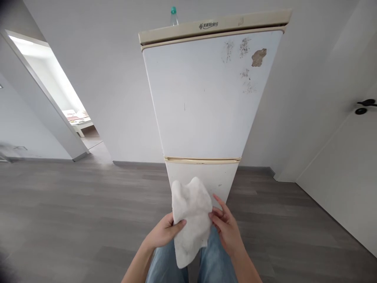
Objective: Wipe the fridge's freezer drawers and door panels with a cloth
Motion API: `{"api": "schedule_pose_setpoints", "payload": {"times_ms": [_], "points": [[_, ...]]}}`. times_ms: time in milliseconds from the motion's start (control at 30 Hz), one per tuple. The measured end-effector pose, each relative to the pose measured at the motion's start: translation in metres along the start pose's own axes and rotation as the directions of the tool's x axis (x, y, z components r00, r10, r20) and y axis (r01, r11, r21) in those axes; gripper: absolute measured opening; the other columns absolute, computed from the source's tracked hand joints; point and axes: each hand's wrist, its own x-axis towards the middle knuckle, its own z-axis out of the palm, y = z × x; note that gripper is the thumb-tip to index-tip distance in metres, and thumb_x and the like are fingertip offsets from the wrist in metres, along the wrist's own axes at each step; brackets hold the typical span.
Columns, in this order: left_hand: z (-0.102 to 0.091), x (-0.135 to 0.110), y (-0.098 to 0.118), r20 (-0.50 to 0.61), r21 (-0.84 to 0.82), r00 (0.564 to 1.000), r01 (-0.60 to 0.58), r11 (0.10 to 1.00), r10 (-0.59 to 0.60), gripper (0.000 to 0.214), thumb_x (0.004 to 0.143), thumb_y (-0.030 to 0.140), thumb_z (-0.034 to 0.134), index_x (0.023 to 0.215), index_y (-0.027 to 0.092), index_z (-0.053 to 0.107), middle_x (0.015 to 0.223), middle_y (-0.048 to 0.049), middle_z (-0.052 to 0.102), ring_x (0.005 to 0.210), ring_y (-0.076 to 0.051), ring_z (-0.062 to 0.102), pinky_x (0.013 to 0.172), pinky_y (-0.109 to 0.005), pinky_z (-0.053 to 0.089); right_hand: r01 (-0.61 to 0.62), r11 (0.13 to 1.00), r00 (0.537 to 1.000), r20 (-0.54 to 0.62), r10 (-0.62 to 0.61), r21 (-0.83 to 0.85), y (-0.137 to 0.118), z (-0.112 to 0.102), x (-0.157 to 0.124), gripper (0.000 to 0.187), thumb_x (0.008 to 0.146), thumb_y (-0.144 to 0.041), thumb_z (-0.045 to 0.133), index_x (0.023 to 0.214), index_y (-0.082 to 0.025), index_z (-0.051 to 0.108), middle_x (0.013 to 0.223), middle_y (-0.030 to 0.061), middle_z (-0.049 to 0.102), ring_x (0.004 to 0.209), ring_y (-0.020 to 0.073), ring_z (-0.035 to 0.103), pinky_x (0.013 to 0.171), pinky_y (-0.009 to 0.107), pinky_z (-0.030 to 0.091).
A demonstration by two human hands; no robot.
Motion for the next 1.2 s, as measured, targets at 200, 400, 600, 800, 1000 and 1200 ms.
{"api": "schedule_pose_setpoints", "payload": {"times_ms": [200, 400, 600, 800, 1000, 1200], "points": [[-0.006, 0.007, 0.015, -0.08, -0.003, 0.985, -0.151, 0.989, 0.15, 0.023, 0.08, 0.022, 0.052, 0.073, 0.021, 0.074, 0.105, -0.0055, 0.073, 0.093, -0.02, 0.064, 0.083, -0.031, 0.048, 0.251, 0.96, 0.967, -0.003, -0.254, -0.12, 0.0, 0.003, 0.013, 0.031, 0.053, -0.048, 0.08, 0.065, -0.022, 0.07, 0.101, 0.0118, 0.069, 0.09, 0.0273, 0.062, 0.067, 0.033, 0.05], [-0.008, 0.007, -0.007, -0.224, -0.198, 0.975, -0.037, 0.98, -0.008, 0.011, 0.084, 0.027, 0.05, 0.085, 0.023, 0.061, 0.08, 0.0015, 0.066, 0.065, -0.009, 0.05, 0.058, -0.021, 0.036, 0.332, 0.9, 0.94, 0.02, -0.34, -0.281, 0.003, 0.01, 0.012, 0.015, 0.075, -0.031, 0.061, 0.063, -0.023, 0.066, 0.111, 0.0039, 0.066, 0.097, 0.023, 0.058, 0.068, 0.028, 0.043], [-0.005, 0.005, -0.017, -0.12, -0.546, 0.991, -0.02, 0.837, -0.054, 0.032, 0.084, 0.041, 0.053, 0.113, 0.029, 0.052, 0.117, -0.0042, 0.065, 0.091, -0.015, 0.06, 0.077, -0.027, 0.043, 0.333, 0.929, 0.943, 0.073, -0.325, -0.162, -0.02, 0.018, 0.002, 0.018, 0.073, -0.033, 0.066, 0.058, -0.022, 0.065, 0.115, 0.0043, 0.064, 0.105, 0.0264, 0.055, 0.068, 0.029, 0.043], [0.009, 0.02, -0.037, -0.022, -0.82, 0.984, 0.083, 0.567, -0.175, 0.06, 0.082, 0.059, 0.043, 0.12, 0.016, 0.057, 0.11, -0.0127, 0.071, 0.096, -0.026, 0.064, 0.082, -0.036, 0.046, 0.267, 0.964, 0.963, 0.042, -0.266, -0.01, -0.026, 0.018, 0.004, 0.019, 0.066, -0.033, 0.075, 0.057, -0.021, 0.063, 0.116, 0.003, 0.063, 0.103, 0.0253, 0.057, 0.074, 0.031, 0.045], [0.047, 0.021, -0.061, 0.043, -0.825, 0.995, 0.083, 0.559, -0.086, 0.056, 0.08, 0.047, 0.055, 0.124, 0.012, 0.055, 0.123, -0.0158, 0.066, 0.122, -0.032, 0.053, 0.106, -0.044, 0.037, 0.271, 0.962, 0.955, -0.11, -0.274, -0.041, -0.017, 0.024, 0.005, 0.016, 0.064, -0.034, 0.073, 0.06, -0.021, 0.065, 0.11, 0.0033, 0.065, 0.103, 0.025, 0.056, 0.071, 0.028, 0.043], [0.061, 0.027, -0.064, -0.117, -0.76, 0.972, 0.045, 0.649, -0.204, 0.045, 0.073, 0.034, 0.068, 0.113, 0.014, 0.063, 0.113, -0.0142, 0.071, 0.11, -0.029, 0.063, 0.105, -0.043, 0.041, 0.239, 0.968, 0.955, -0.16, -0.248, -0.078, -0.011, 0.024, 0.011, 0.01, 0.067, -0.032, 0.068, 0.066, -0.023, 0.066, 0.116, 0.0018, 0.064, 0.108, 0.0245, 0.054, 0.07, 0.027, 0.045]]}}
